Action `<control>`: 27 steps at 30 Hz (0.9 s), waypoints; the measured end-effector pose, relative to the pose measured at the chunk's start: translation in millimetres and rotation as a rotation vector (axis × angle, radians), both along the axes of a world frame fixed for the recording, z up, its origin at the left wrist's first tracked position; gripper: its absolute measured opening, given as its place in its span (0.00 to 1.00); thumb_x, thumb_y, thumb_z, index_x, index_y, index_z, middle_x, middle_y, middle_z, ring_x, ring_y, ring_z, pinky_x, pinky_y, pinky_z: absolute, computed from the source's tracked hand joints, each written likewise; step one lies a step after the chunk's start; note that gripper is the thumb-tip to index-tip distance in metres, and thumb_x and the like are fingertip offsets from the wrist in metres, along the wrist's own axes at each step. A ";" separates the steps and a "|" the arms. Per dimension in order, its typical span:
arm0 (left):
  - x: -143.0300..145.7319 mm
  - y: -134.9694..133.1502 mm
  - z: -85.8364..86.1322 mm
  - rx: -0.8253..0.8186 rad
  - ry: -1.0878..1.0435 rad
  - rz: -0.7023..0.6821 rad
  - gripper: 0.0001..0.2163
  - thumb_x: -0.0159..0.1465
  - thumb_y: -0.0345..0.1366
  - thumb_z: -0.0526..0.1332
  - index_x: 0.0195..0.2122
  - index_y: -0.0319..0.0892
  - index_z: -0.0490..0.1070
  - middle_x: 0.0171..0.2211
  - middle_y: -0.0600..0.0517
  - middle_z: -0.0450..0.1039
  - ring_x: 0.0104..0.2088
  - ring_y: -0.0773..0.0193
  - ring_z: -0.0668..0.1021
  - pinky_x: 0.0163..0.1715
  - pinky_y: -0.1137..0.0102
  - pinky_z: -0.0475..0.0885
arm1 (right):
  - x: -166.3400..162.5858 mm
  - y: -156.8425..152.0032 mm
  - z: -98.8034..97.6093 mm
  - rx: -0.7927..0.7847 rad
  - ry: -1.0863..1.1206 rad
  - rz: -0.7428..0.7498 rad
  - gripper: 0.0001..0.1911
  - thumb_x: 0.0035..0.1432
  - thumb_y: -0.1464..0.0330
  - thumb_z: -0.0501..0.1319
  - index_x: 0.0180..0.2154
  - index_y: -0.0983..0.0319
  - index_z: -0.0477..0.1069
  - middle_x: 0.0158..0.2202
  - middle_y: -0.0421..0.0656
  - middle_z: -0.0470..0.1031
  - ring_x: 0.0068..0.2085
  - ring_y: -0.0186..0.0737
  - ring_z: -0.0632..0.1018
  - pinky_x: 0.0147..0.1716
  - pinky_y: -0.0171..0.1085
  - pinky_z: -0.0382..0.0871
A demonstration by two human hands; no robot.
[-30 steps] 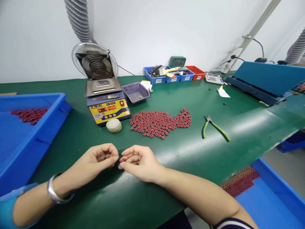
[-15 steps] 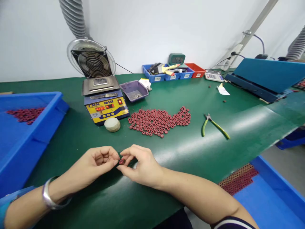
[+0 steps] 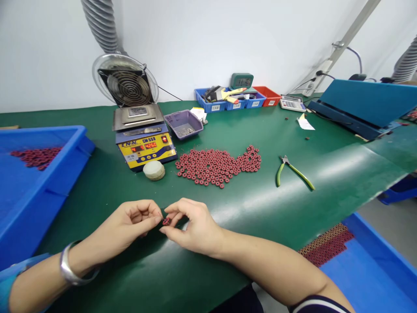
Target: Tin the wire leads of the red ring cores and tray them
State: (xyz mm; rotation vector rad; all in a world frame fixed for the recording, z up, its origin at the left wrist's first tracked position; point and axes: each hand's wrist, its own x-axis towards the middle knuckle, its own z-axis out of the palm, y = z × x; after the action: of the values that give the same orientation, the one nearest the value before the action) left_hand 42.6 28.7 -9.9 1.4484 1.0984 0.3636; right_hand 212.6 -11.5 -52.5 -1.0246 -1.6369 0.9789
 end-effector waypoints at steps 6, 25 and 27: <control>-0.6 1.2 -0.7 0.015 0.029 -0.008 0.10 0.55 0.40 0.59 0.25 0.38 0.67 0.20 0.57 0.64 0.21 0.70 0.63 0.22 0.74 0.59 | -0.3 0.4 -2.5 -0.039 0.028 0.001 0.13 0.47 0.72 0.66 0.38 0.64 0.69 0.30 0.41 0.74 0.28 0.32 0.77 0.31 0.32 0.73; -1.3 0.0 0.0 -0.007 0.001 0.046 0.11 0.55 0.42 0.61 0.26 0.38 0.68 0.20 0.57 0.65 0.20 0.71 0.64 0.21 0.76 0.59 | -0.8 -0.8 0.0 -0.094 0.060 0.022 0.12 0.47 0.72 0.65 0.37 0.65 0.70 0.30 0.43 0.76 0.28 0.33 0.78 0.31 0.32 0.73; -1.5 0.2 0.3 -0.007 -0.004 0.048 0.11 0.54 0.41 0.61 0.26 0.38 0.68 0.20 0.57 0.66 0.20 0.72 0.64 0.21 0.76 0.59 | -0.7 -0.8 0.5 -0.103 0.055 0.018 0.13 0.47 0.71 0.65 0.37 0.65 0.70 0.30 0.43 0.76 0.29 0.33 0.78 0.32 0.33 0.74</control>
State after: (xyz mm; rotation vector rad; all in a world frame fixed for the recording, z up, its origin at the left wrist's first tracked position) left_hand 41.1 29.0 -9.5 1.4164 1.1317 0.3953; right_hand 211.9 -12.3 -52.0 -1.0443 -1.5663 1.1041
